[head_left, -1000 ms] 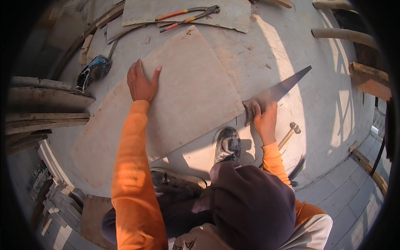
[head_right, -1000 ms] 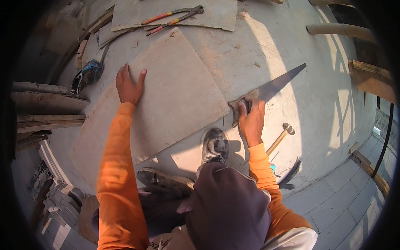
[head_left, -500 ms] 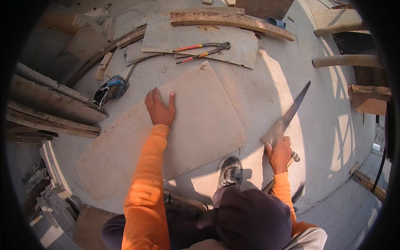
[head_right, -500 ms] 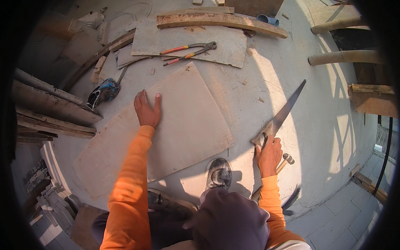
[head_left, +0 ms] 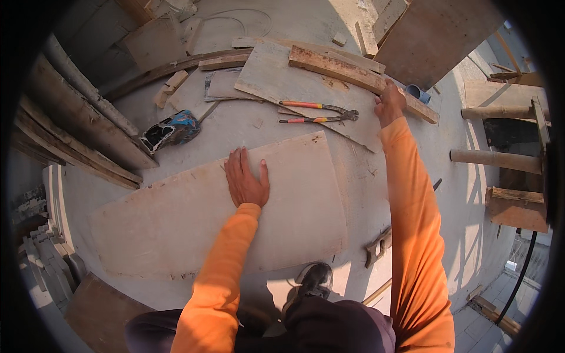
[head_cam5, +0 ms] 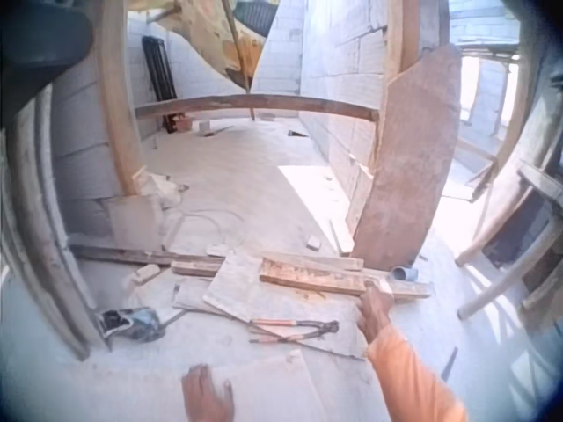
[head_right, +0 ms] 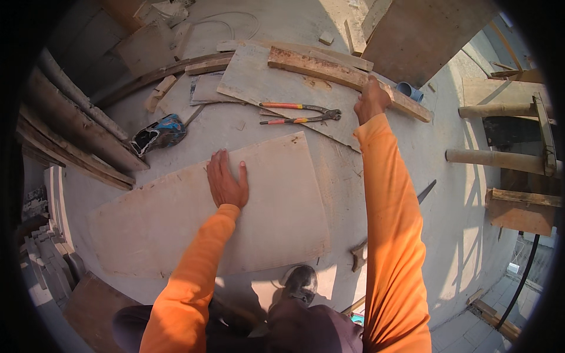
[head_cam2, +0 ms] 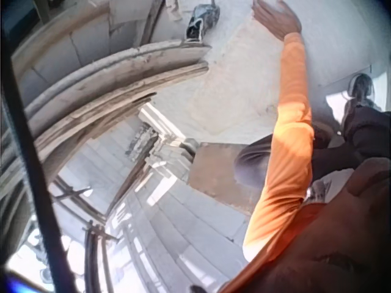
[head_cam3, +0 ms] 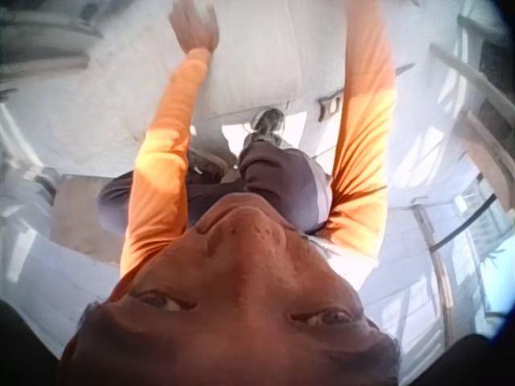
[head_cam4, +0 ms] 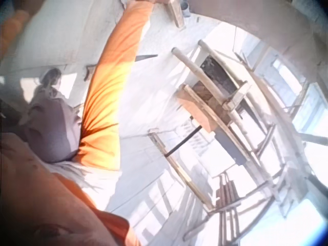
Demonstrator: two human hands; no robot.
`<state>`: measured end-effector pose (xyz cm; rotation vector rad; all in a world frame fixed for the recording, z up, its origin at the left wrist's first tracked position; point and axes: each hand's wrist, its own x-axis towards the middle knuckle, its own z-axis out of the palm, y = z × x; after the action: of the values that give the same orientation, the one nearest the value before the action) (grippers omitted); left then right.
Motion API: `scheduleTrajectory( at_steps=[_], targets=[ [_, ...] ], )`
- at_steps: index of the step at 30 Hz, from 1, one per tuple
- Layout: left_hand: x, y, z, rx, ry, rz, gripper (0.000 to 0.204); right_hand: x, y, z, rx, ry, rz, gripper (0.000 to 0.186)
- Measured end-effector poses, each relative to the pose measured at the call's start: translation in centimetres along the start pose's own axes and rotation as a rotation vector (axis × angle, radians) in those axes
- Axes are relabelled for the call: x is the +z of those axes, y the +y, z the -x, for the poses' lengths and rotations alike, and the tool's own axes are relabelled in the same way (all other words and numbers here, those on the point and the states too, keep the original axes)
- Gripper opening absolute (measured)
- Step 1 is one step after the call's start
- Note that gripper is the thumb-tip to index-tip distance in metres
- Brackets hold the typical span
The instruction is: The person positions a piece of wood on a workspace, marks a line on it using a pencil and a wooden straightedge, and then saws along the marked line using a hand saw.
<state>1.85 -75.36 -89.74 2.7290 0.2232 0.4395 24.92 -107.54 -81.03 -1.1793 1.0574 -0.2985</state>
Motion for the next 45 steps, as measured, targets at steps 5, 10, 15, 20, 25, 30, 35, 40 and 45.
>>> scheduleTrajectory(
  at_steps=[5,10,15,20,25,30,35,40,45],
  targets=[
    [0.8,1.7,0.0,0.014,-0.013,0.081,0.055,-0.4,1.0,-12.1,-0.102,-0.164,0.188,0.042],
    [0.2,0.7,-0.2,0.009,0.005,0.079,0.053,0.3,1.5,-11.6,-0.349,-0.281,0.477,0.035],
    [0.2,1.2,-0.2,-0.007,-0.002,0.09,0.053,-1.6,-2.0,-10.5,-0.035,-0.004,0.128,0.022],
    [0.2,0.5,-0.4,0.015,0.027,0.07,0.053,-8.1,-8.2,-0.7,-0.147,-0.191,-0.069,0.028],
    [0.4,0.7,0.1,-0.003,0.005,0.061,0.052,-17.5,-9.8,12.6,-0.405,-0.513,0.227,0.054],
    [0.1,1.3,0.1,0.014,-0.028,0.028,0.052,-24.2,-0.1,20.8,-0.52,-0.709,0.575,0.087],
    [0.8,0.9,0.1,0.084,-0.051,-0.06,0.05,-24.7,8.7,23.6,-0.648,-0.634,0.988,0.095],
    [-0.1,4.0,-1.7,0.181,-0.236,0.224,0.056,-24.3,12.7,24.6,-0.616,-0.615,1.061,0.099],
    [0.8,10.0,-5.1,-0.118,-0.369,0.736,0.073,-24.2,14.2,24.7,-0.6,-0.604,1.027,0.102]
  ],
)
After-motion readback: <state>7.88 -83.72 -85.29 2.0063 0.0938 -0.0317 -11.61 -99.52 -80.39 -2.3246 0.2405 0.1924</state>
